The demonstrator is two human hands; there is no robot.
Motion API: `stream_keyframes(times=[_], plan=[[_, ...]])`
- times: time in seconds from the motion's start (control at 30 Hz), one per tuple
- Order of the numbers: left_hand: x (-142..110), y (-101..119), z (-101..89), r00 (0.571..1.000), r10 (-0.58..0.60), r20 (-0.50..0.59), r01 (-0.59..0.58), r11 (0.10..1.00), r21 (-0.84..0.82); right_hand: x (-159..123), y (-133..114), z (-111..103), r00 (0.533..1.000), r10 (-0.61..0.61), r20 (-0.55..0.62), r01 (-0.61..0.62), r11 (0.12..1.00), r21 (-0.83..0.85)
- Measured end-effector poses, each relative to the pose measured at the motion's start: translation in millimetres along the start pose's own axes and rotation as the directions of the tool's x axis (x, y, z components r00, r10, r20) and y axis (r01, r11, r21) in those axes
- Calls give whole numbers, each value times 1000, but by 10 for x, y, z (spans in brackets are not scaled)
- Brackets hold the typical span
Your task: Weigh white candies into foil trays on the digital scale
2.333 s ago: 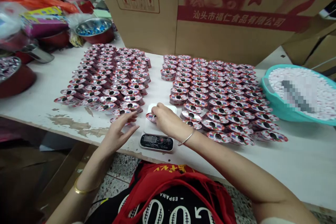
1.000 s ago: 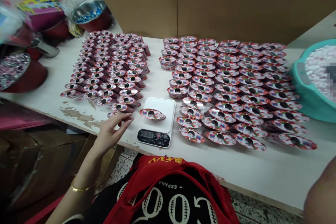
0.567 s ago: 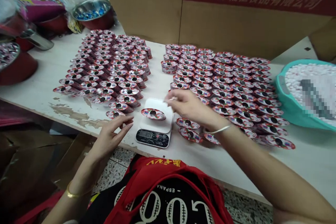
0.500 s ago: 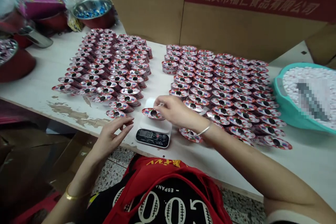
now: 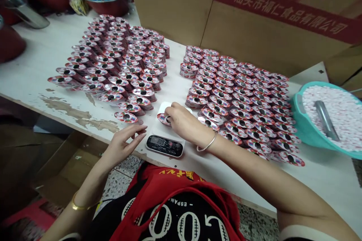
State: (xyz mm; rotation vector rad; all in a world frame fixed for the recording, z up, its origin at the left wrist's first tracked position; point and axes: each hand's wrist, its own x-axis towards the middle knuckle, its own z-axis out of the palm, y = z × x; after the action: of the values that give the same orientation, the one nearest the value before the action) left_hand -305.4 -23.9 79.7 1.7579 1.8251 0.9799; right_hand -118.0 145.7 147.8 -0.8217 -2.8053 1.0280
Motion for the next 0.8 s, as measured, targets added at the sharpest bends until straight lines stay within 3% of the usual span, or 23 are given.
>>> stream_keyframes(times=[0.1,0.17,0.27,0.33,0.37,0.43,0.57,0.8], plan=[[22,-3,-6,1000,5,-1,-5,1000,-2,3,-10,-82,994,50,-98,-36,990,139],[32,-4,-14,1000,0,-7,0,1000,5,-28,13,-156,983,138,-123,-84,926,369],[45,-5,-25,1000,-17,-15,17,1000,14,-110,121,-241,958,288,-18,-187,666,722],[55,-4,-26,1000,-23,-11,23,1000,17,-169,214,-261,935,351,50,-238,517,822],[61,-3,-25,1000,-23,-8,24,1000,18,-196,252,-261,925,374,63,-254,487,836],[74,0,-19,1000,-20,-2,20,1000,20,-235,285,-247,913,401,71,-283,499,819],[96,10,-14,1000,-12,-1,12,1000,20,-250,182,-207,920,383,88,-321,604,729],[86,3,-20,1000,-10,-3,10,1000,20,-159,25,-118,979,195,-61,-146,875,462]])
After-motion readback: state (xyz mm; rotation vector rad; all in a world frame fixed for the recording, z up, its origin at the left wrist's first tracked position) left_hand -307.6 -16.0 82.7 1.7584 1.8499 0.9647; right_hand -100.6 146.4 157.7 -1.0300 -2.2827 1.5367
